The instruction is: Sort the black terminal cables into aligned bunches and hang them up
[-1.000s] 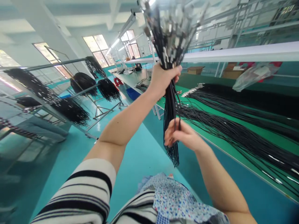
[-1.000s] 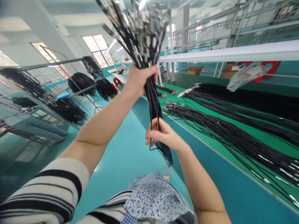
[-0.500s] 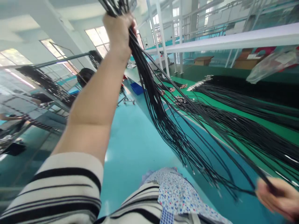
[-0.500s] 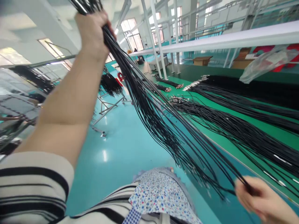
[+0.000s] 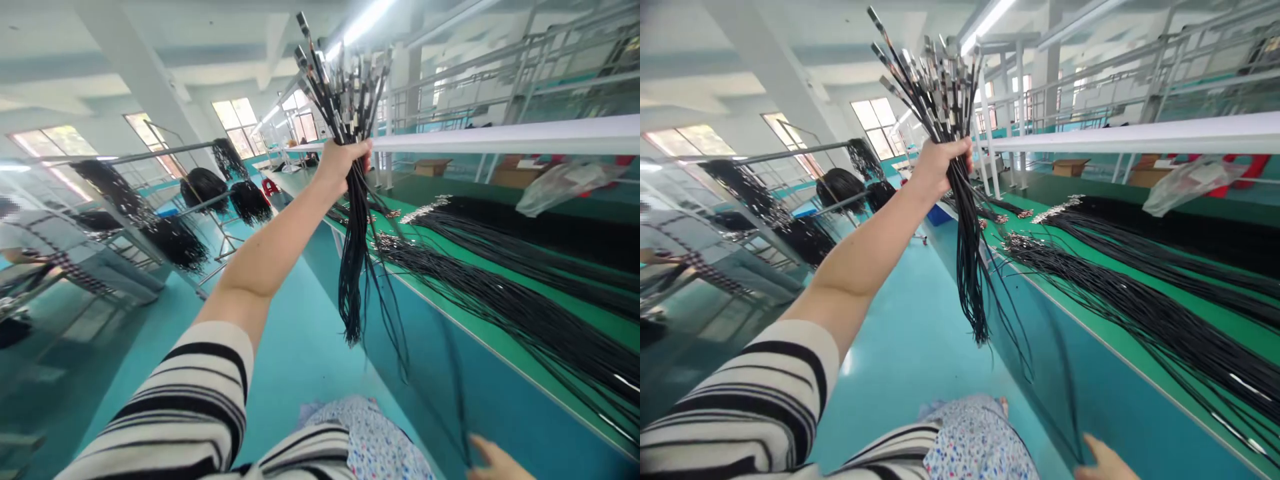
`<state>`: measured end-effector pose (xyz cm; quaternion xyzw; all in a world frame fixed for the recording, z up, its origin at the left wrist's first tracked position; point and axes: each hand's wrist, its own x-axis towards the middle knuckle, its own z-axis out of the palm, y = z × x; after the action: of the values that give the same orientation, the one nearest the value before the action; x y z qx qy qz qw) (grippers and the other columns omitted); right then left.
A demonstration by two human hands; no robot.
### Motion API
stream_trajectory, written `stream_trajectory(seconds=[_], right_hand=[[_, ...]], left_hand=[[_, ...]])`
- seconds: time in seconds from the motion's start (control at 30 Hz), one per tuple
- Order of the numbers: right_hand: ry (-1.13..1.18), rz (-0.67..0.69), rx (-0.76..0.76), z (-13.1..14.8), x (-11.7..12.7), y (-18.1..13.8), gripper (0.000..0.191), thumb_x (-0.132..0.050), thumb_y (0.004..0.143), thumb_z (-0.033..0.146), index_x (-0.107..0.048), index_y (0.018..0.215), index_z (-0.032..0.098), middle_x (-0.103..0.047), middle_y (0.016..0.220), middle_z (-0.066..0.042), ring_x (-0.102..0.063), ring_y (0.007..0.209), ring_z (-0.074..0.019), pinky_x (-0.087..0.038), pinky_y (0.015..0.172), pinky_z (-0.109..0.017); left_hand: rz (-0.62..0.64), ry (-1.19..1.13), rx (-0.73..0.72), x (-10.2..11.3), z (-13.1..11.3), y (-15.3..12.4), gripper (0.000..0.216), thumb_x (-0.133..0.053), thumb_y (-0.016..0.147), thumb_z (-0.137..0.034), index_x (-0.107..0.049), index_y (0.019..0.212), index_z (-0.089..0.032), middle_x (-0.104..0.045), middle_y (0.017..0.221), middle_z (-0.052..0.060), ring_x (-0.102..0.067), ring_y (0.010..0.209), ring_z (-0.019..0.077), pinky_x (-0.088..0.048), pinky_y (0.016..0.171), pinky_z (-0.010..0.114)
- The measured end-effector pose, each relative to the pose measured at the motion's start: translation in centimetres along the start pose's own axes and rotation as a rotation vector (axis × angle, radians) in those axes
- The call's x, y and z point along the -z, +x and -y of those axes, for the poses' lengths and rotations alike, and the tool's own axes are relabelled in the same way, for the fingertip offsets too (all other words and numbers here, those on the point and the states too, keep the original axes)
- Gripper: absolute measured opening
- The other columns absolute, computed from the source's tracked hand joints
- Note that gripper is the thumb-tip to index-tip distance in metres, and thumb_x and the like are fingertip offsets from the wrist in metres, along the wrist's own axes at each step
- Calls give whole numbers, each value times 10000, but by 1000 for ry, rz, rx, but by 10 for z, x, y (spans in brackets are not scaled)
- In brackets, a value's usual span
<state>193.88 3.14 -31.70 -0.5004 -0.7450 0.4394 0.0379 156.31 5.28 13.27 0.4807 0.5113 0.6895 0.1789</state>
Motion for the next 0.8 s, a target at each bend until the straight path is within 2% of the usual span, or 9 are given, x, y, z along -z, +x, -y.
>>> stream_trajectory(seconds=[0.07,0.13,0.23,0.3,0.33,0.43,0.53,0.7,0.8], right_hand=[[168,24,221,62,18,9,511,-580,529,493,-621,991,279,-551,1150,-102,-482,1099,-288,-381,948,-396],[306,-68,461,141,41,18,600,-547,679,457,-444,1236,261,-434,1288,-71,-387,1201,-234,-302,1013,-390],[497,-119,853,255,57,30,782,-641,657,402,-276,1335,266,-313,1369,-64,-307,1248,-228,-273,1020,-380],[539,-114,977,309,49,36,854,-722,560,388,-322,1302,247,-377,1313,-78,-379,1183,-242,-340,958,-363],[529,-111,985,326,42,39,760,-714,573,383,-393,1243,222,-459,1225,-80,-446,1101,-232,-379,903,-343],[471,-166,929,343,26,52,391,-657,640,380,-554,940,153,-571,836,-43,-522,789,-184,-425,713,-295],[490,-214,858,332,27,60,313,-645,643,368,-561,844,143,-547,772,-33,-502,761,-184,-411,706,-304],[661,208,914,320,22,40,689,-728,540,308,-444,1160,216,-533,1080,-59,-496,993,-207,-390,849,-335],[828,342,835,316,5,26,518,-701,575,317,-483,1023,174,-591,732,-22,-561,637,-161,-446,619,-305]], left_hand=[[109,-7,28,-11,-6,-18,129,-590,701,-173,-480,678,-109,-488,546,-16,-515,509,60,-453,572,204],[198,-19,37,-22,-15,-36,140,-596,707,-185,-481,693,-107,-494,552,-15,-527,534,59,-463,591,201],[315,-72,52,-30,-32,-55,138,-583,722,-188,-479,677,-108,-494,573,-8,-532,544,62,-468,590,215],[382,-95,60,-28,-41,-63,143,-578,725,-184,-478,656,-109,-494,587,0,-533,547,66,-466,581,223],[408,-95,63,-25,-43,-65,147,-581,722,-184,-479,647,-109,-494,590,5,-533,550,69,-464,577,225],[422,-98,71,-9,-39,-69,148,-594,708,-191,-488,638,-114,-495,600,15,-529,561,78,-461,572,228],[402,-183,122,6,-23,-68,138,-598,702,-203,-500,651,-119,-498,614,18,-515,559,78,-460,579,235],[546,-391,358,-1,10,-64,135,-616,682,-196,-511,673,-112,-508,618,14,-499,545,73,-451,584,239],[631,-496,465,-19,25,-63,146,-629,672,-205,-536,712,-101,-535,634,25,-516,563,81,-452,593,241]])
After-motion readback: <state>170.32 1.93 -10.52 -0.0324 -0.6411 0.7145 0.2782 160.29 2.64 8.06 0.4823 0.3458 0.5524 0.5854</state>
